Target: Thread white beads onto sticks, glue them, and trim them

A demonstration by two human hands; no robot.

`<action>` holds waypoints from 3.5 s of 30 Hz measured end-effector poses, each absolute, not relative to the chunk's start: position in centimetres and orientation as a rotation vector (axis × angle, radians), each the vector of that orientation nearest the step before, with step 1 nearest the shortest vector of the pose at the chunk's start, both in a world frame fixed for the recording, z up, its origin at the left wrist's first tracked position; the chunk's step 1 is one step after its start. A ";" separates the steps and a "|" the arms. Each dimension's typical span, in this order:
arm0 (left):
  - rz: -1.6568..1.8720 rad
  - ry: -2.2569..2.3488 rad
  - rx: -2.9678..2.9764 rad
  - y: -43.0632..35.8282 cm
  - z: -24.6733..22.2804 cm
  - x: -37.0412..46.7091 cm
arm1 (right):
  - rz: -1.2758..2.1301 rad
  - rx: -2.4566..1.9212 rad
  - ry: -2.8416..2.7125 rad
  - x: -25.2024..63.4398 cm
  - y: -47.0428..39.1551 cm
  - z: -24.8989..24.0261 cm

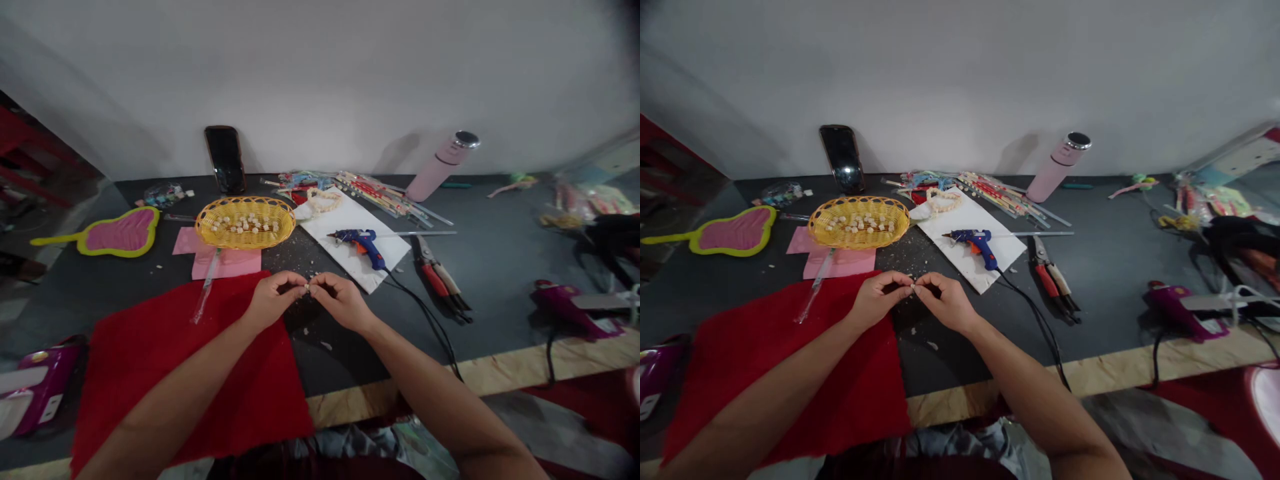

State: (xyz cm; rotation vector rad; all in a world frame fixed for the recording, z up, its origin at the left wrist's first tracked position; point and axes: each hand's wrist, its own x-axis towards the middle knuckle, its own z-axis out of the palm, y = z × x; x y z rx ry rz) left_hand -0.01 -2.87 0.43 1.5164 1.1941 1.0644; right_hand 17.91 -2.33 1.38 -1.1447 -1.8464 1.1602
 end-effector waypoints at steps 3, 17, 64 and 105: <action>1.063 1.198 1.519 -2.9 0.4 0.0 | 1.142 -1.149 -1.857 17.9 -2.3 1.3; 1.087 1.185 1.560 -3.0 0.6 0.0 | 1.296 -1.121 -1.794 18.1 -2.2 1.2; 1.210 1.066 0.991 -1.9 -0.1 -0.6 | 1.418 -1.067 -0.867 27.0 2.7 2.5; 1.200 1.060 0.986 -1.7 -0.3 -0.7 | 1.586 -0.987 -1.831 23.9 0.0 2.9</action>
